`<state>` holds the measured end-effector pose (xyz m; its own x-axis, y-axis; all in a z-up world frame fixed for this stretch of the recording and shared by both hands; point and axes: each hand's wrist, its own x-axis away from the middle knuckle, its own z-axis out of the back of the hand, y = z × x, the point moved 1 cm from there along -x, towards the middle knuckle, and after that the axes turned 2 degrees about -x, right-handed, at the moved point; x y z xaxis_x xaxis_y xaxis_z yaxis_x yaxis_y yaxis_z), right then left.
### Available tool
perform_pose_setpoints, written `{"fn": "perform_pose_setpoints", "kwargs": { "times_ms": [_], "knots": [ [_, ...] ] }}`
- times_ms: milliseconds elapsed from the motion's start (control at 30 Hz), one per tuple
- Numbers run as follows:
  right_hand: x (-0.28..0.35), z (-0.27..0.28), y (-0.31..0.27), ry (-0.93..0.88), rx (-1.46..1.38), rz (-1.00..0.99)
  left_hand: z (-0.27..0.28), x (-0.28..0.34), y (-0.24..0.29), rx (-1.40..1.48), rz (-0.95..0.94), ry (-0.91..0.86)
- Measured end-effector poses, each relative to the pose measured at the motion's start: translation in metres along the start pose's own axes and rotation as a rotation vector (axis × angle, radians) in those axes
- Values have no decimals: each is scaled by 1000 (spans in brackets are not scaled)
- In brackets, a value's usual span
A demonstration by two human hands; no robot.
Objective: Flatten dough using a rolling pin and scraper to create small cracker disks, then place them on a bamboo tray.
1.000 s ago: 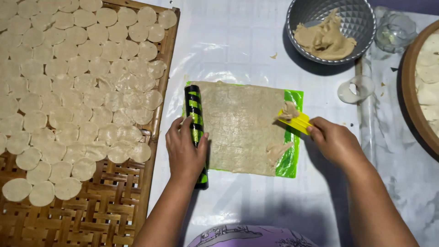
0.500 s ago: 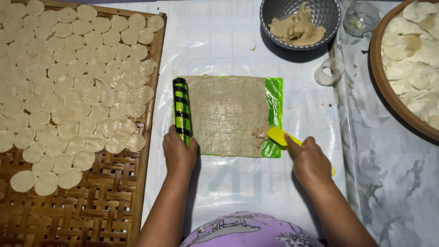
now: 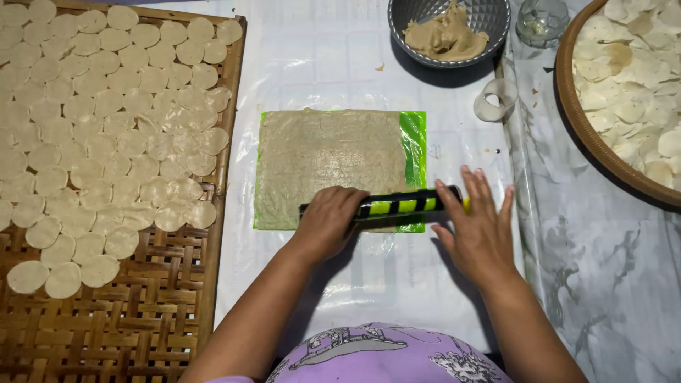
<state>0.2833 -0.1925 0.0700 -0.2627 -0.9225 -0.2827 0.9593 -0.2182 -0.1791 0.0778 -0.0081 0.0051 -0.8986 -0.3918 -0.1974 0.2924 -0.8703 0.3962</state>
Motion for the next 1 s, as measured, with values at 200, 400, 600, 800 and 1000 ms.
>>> {"fn": "perform_pose_setpoints", "kwargs": {
  "times_ms": [200,400,600,800,1000],
  "knots": [
    [3,-81,34,-304,67,-91,-27,-22,-1,44,-59,45],
    [-6,-82,13,-249,5,-193,-30,-17,9,-112,29,121],
    [-80,-107,52,-454,0,-326,-27,-92,-21,-178,204,-6],
    [-144,-116,73,-172,-37,-254,-27,-160,-63,-201,386,-117],
    [-131,-103,56,-261,-44,-253,-16,-138,-48,-120,418,-97]
  ]
}}
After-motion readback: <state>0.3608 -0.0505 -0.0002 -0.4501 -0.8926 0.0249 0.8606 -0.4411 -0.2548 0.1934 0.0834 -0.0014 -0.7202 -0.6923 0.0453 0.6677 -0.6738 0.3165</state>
